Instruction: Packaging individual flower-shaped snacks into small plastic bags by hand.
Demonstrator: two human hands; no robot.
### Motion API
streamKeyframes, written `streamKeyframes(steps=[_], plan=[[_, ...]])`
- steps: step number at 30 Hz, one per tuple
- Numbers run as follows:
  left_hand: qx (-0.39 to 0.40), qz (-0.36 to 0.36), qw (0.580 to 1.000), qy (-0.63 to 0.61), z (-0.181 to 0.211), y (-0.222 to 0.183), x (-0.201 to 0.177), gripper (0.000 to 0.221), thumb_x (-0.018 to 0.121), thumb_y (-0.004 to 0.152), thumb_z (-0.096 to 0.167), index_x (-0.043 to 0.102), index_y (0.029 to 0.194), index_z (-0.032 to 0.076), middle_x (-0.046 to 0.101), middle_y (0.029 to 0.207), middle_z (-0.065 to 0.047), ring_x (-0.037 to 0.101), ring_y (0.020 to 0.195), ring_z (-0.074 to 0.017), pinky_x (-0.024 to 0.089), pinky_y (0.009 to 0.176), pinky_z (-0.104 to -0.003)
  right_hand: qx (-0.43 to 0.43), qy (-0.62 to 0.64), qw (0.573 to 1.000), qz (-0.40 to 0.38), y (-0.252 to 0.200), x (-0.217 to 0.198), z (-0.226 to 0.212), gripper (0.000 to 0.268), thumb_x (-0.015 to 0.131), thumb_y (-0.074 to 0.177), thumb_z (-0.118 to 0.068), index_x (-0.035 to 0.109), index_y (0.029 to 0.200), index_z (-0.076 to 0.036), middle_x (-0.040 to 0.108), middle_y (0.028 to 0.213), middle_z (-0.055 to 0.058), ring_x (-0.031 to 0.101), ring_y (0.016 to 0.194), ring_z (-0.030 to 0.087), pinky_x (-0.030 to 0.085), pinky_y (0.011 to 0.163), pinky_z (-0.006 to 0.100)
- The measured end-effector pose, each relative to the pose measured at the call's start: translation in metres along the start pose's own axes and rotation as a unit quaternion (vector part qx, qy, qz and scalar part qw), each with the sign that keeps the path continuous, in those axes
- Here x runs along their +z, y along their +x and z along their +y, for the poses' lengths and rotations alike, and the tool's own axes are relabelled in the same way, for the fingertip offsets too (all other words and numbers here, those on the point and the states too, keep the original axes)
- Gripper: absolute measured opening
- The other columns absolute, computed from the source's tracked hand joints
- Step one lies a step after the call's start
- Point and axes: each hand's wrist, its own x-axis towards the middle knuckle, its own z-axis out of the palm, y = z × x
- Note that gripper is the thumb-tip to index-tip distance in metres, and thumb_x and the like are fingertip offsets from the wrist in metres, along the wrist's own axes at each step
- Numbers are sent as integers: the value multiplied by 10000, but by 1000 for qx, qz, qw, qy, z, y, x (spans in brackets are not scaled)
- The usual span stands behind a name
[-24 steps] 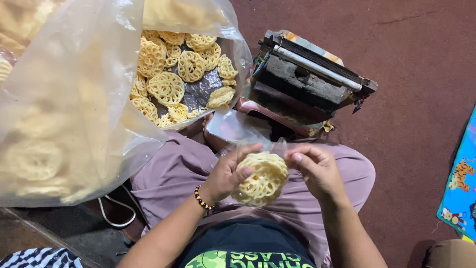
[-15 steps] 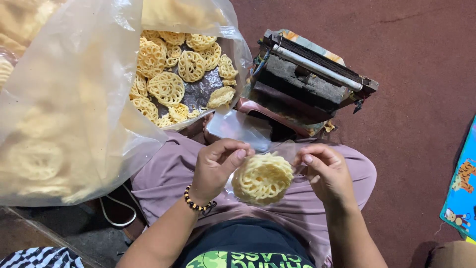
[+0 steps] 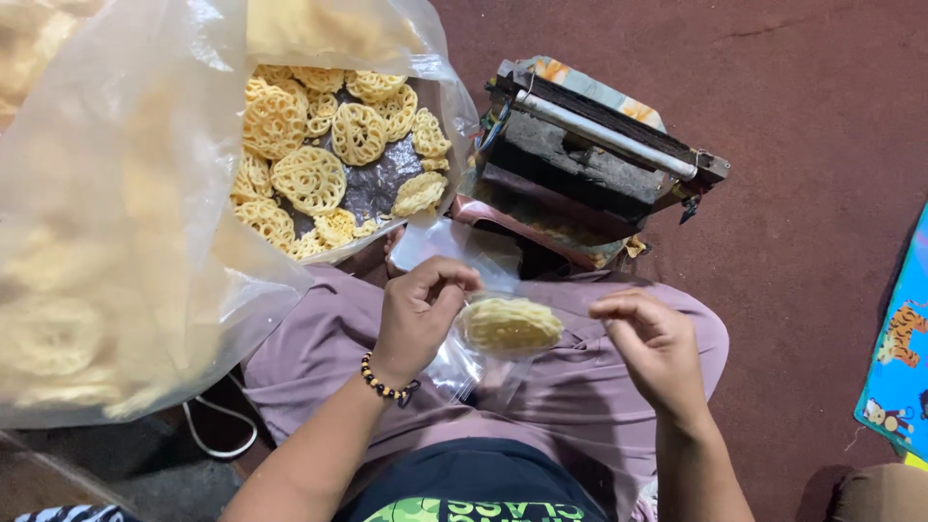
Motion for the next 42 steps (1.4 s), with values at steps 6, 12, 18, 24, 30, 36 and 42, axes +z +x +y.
streamKeyframes(steps=[6, 12, 18, 24, 30, 36, 42], plan=[[-64, -62, 996, -12, 6, 15, 1, 242, 693, 788, -49, 782, 1009, -4, 761, 849, -152, 750, 843, -201, 632, 701, -300, 6, 8, 1000, 7, -13, -2, 22, 166, 779, 780, 94, 719, 922, 32, 655, 802, 108, 638, 789, 175, 546, 764, 329], [286, -160, 904, 276, -4, 40, -1, 88, 623, 985, -3, 673, 1057, -11, 690, 935, -148, 669, 852, -276, 562, 792, -364, -71, -173, 982, -15, 12, -4, -11, 60, 693, 926, -80, 744, 932, -50, 712, 847, 67, 663, 797, 192, 511, 756, 298], [91, -174, 975, 107, -21, 99, 33, 103, 668, 943, 177, 708, 969, 86, 738, 858, -164, 729, 893, -384, 577, 787, -448, 36, 316, 928, 195, 53, 6, 23, 105, 611, 1014, -91, 646, 1084, -21, 701, 1044, 131, 700, 1087, 254, 535, 1007, 355], [-161, 17, 944, -288, -84, 139, 105, 102, 677, 949, 162, 658, 964, 63, 767, 879, -107, 767, 839, -189, 618, 760, -295, 107, 438, 814, 366, 105, 30, 79, 70, 730, 953, -125, 701, 989, -72, 769, 914, 89, 774, 886, 207, 618, 956, 326], [-206, 79, 926, -307, -119, 162, 124, 106, 713, 922, 160, 716, 944, 56, 769, 862, -91, 770, 830, -193, 618, 804, -296, 102, 439, 784, 427, 130, 38, 113, 59, 737, 933, -89, 703, 949, -43, 786, 867, 98, 795, 845, 183, 644, 904, 300], [-235, 97, 923, -290, -124, 171, 128, 119, 740, 884, 185, 740, 939, 79, 770, 828, -64, 773, 789, -173, 612, 725, -246, 104, 425, 773, 460, 137, 36, 160, 81, 748, 927, -113, 697, 872, -81, 769, 820, 109, 783, 777, 185, 655, 828, 296], [-249, 97, 915, -301, -118, 171, 126, 112, 758, 871, 204, 736, 930, 113, 772, 823, -53, 773, 772, -152, 587, 667, -206, 100, 414, 775, 467, 138, 40, 122, 100, 739, 923, -100, 681, 843, -87, 765, 806, 129, 782, 749, 207, 657, 752, 317]])
